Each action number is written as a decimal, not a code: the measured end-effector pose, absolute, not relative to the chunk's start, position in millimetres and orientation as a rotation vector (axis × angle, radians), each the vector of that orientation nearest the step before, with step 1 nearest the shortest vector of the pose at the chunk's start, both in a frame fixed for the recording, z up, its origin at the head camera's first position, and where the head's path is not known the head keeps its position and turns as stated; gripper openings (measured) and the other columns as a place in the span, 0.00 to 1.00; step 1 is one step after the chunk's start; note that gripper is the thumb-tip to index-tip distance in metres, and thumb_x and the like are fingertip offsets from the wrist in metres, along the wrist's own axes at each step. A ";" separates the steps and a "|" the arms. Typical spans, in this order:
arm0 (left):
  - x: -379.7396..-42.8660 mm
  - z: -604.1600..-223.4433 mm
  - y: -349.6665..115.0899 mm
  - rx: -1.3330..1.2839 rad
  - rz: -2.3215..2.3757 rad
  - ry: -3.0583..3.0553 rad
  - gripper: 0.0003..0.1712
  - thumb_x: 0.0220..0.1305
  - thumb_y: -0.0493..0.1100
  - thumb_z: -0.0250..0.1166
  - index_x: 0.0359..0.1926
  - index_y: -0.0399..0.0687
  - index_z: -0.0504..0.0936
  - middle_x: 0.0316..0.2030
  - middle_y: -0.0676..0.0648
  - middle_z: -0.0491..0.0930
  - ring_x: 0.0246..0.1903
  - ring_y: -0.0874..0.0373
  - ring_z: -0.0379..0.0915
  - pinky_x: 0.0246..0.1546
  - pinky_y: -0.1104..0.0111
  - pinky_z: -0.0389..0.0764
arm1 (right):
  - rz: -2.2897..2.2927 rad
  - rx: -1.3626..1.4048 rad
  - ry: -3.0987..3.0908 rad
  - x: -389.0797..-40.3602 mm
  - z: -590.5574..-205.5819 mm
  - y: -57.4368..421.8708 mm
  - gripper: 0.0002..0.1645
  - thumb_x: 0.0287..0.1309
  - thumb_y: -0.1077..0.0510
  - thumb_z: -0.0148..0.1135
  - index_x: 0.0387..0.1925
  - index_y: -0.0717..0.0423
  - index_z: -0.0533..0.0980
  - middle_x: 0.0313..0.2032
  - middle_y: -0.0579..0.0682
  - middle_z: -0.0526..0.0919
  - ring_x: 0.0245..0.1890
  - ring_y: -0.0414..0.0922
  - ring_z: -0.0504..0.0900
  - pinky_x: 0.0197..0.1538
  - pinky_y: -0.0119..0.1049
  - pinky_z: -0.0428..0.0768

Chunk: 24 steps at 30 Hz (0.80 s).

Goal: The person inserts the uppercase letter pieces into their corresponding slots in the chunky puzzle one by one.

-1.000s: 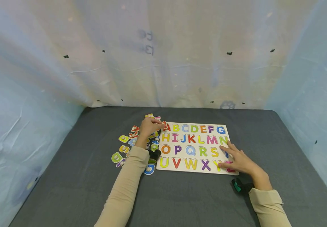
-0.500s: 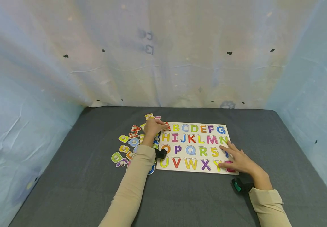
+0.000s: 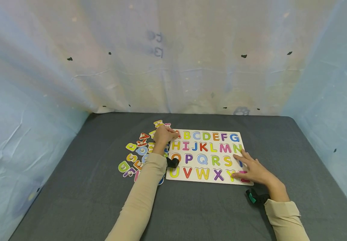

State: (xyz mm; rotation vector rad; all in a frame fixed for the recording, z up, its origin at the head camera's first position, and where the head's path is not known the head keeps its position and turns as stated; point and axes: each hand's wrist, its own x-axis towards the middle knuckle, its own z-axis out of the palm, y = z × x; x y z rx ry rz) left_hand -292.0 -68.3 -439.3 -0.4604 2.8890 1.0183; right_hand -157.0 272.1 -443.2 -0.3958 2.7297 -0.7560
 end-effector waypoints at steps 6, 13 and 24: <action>-292.5 -437.9 -68.3 -0.451 0.989 2.865 0.12 0.49 0.56 0.75 0.29 0.55 0.89 0.35 0.49 0.87 0.33 0.54 0.79 0.27 0.67 0.66 | -0.757 -0.389 2.718 -157.3 -442.8 271.9 0.54 0.48 0.40 0.70 0.70 0.59 0.59 0.72 0.73 0.46 0.71 0.75 0.47 0.65 0.76 0.44; -290.2 -438.5 -73.1 -0.393 1.034 2.882 0.12 0.50 0.55 0.74 0.32 0.54 0.90 0.36 0.49 0.87 0.30 0.54 0.79 0.23 0.70 0.65 | -0.752 -0.396 2.716 -157.6 -442.7 271.9 0.54 0.48 0.41 0.70 0.70 0.60 0.59 0.72 0.73 0.46 0.70 0.75 0.47 0.65 0.76 0.45; -278.4 -431.8 -94.2 -0.211 1.266 2.846 0.14 0.55 0.52 0.72 0.40 0.51 0.89 0.45 0.46 0.86 0.40 0.50 0.81 0.31 0.68 0.74 | -0.777 -0.387 2.712 -157.0 -442.9 272.1 0.55 0.47 0.41 0.70 0.71 0.60 0.59 0.73 0.74 0.43 0.69 0.77 0.47 0.64 0.76 0.44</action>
